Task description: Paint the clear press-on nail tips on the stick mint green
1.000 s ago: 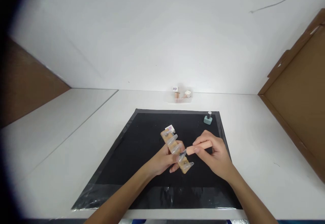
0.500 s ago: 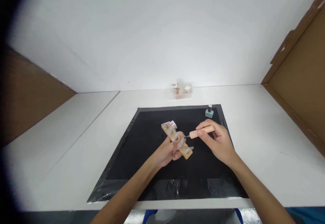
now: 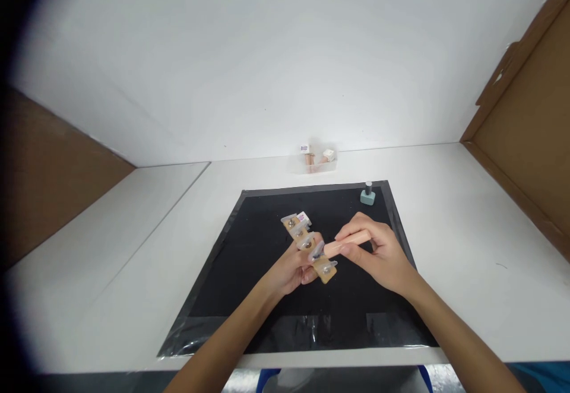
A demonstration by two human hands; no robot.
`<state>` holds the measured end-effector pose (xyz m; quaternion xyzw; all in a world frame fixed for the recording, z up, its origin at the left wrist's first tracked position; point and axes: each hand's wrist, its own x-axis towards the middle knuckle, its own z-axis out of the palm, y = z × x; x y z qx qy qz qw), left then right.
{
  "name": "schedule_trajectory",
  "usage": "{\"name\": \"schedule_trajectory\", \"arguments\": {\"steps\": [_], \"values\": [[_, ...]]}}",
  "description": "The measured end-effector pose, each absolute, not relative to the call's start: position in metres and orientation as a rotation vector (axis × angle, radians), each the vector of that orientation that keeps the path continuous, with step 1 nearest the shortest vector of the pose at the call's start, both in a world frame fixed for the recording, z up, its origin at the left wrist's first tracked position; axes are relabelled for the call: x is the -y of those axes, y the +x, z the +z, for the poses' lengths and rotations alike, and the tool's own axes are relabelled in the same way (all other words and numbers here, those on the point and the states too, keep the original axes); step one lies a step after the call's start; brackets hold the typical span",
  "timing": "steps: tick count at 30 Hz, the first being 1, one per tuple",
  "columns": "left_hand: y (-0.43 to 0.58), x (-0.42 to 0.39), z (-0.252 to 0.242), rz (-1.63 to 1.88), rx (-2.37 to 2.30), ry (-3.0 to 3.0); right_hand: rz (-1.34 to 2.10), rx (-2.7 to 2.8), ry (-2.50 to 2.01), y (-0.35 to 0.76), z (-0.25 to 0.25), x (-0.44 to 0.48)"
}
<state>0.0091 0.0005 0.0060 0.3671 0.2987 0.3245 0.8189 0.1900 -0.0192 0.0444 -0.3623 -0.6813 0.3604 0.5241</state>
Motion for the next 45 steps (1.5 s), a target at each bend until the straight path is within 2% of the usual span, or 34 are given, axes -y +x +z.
{"name": "schedule_trajectory", "arguments": {"steps": [6,13,19,26,36,45], "values": [[0.009,-0.001,0.002,0.687,-0.599,0.780,0.798,1.660,-0.912,0.191,0.044,0.019],[0.008,-0.001,0.002,0.672,-0.568,0.746,0.859,1.738,-0.743,0.191,0.046,0.020],[0.007,0.000,0.001,0.656,-0.587,0.728,0.768,1.718,-0.854,0.192,0.045,0.018],[0.005,0.001,-0.002,0.631,-0.536,0.736,0.837,1.714,-0.734,0.192,0.047,0.020],[0.006,0.002,-0.006,0.632,-0.486,0.732,0.739,1.642,-0.921,0.191,0.046,0.018],[0.004,0.002,-0.007,0.624,-0.455,0.761,0.942,1.633,-0.800,0.191,0.047,0.021]]}}
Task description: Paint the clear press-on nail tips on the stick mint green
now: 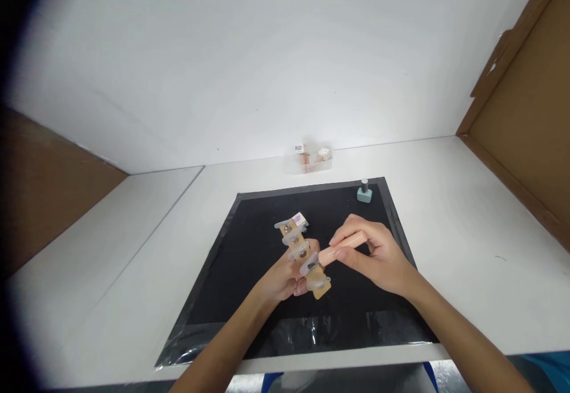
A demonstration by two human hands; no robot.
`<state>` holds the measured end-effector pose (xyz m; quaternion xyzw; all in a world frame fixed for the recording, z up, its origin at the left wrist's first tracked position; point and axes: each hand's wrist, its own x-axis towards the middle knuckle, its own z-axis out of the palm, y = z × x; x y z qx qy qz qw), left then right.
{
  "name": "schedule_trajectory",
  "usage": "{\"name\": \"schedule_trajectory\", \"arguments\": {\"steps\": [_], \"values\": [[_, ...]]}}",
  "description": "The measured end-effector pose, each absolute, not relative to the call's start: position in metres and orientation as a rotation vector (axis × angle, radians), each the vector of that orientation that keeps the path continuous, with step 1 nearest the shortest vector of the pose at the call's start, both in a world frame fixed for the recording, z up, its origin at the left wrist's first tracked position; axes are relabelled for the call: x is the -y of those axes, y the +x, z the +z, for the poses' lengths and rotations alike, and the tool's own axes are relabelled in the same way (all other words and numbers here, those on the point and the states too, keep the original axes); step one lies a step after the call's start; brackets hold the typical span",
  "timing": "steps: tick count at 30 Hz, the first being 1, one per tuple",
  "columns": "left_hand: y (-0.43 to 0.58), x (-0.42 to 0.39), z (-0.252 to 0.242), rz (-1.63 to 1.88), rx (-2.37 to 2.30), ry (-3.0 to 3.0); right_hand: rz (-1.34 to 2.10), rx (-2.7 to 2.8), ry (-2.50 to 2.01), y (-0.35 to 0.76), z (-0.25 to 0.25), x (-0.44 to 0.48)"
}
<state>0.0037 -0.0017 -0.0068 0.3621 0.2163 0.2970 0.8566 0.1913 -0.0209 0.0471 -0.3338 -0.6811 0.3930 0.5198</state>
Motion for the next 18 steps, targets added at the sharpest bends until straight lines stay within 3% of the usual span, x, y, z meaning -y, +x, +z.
{"name": "schedule_trajectory", "arguments": {"steps": [7,18], "values": [[0.005,0.001,-0.007,0.649,-0.449,0.741,0.875,1.426,-1.061,0.192,0.043,0.018],[0.006,0.001,0.007,0.749,-0.511,0.701,1.150,1.172,-0.902,0.191,0.047,0.014]]}}
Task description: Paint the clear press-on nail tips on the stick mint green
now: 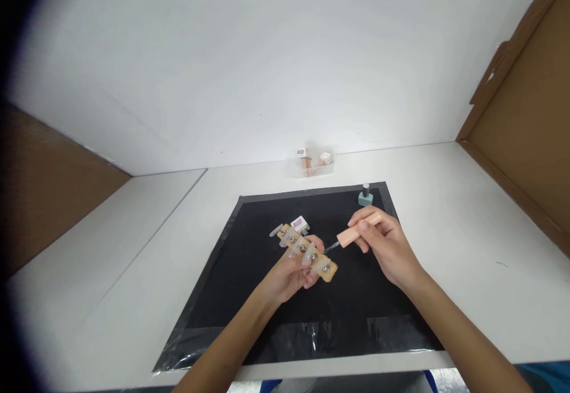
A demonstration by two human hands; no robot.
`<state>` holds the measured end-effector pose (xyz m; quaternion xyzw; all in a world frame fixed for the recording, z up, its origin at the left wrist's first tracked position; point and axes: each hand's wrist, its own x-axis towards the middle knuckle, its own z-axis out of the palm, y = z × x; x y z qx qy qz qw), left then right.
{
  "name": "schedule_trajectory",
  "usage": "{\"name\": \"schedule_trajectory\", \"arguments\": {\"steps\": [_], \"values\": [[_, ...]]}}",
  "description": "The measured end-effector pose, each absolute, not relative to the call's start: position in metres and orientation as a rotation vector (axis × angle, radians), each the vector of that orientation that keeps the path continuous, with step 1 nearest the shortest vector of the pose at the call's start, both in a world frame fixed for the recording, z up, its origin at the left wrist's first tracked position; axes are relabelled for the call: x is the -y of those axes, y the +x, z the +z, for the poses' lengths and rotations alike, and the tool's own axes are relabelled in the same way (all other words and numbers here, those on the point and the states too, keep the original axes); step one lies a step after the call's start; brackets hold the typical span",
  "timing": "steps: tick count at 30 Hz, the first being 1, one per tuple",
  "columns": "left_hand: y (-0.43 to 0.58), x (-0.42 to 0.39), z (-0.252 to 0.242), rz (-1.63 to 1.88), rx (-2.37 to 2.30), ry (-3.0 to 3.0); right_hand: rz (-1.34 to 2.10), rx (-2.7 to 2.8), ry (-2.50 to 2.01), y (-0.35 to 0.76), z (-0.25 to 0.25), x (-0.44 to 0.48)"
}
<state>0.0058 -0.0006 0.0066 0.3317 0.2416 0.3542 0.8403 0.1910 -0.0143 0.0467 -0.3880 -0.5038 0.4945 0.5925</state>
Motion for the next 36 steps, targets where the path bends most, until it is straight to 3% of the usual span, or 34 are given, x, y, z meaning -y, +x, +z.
{"name": "schedule_trajectory", "arguments": {"steps": [18,36], "values": [[0.003,0.004,0.017,0.966,-0.542,0.703,1.357,1.200,-0.939,0.181,0.048,0.022],[-0.002,0.003,0.021,0.911,-0.722,0.654,1.370,1.063,-0.981,0.164,0.043,0.028]]}}
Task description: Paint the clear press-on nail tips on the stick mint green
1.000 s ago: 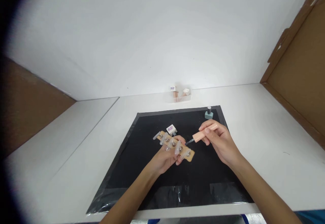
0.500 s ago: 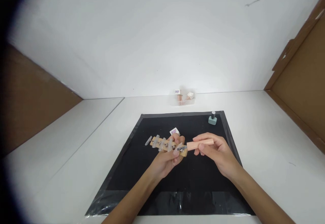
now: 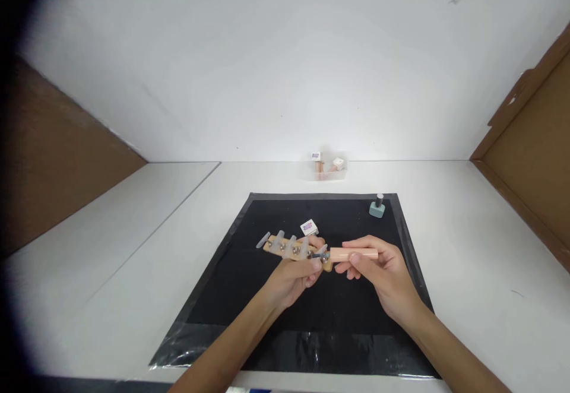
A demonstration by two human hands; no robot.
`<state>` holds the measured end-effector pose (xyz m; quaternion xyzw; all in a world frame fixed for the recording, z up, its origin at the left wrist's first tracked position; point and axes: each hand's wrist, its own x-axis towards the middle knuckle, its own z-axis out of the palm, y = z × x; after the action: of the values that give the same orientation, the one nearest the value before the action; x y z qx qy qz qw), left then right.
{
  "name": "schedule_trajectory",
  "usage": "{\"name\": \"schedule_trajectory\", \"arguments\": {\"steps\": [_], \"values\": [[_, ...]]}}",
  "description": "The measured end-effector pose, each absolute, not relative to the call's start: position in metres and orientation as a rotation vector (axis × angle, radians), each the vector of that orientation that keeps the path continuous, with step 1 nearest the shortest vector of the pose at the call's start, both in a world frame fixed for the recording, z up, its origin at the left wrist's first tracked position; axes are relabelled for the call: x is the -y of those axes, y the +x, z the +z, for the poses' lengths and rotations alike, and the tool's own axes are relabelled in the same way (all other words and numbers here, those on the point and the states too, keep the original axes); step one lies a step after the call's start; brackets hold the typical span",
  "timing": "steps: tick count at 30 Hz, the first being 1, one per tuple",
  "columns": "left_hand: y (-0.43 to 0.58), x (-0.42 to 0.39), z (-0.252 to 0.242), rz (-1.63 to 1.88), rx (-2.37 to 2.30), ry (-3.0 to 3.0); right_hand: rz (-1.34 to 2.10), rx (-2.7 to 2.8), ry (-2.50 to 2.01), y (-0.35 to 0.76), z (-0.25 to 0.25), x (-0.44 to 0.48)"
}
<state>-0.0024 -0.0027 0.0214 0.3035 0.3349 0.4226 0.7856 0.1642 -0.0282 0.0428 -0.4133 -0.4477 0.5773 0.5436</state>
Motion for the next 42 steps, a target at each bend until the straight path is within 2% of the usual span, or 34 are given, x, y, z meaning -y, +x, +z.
{"name": "schedule_trajectory", "arguments": {"steps": [7,15,21,42], "values": [[-0.001,0.002,0.023,0.931,-0.756,0.697,1.186,1.196,-1.034,0.164,0.035,0.030],[-0.001,0.001,0.023,0.940,-0.738,0.726,0.732,1.510,-1.077,0.163,0.039,0.034],[-0.001,0.002,0.022,0.937,-0.732,0.712,0.560,1.600,-1.001,0.161,0.039,0.034],[-0.001,0.002,0.022,0.963,-0.702,0.702,0.431,1.786,-0.781,0.163,0.045,0.031]]}}
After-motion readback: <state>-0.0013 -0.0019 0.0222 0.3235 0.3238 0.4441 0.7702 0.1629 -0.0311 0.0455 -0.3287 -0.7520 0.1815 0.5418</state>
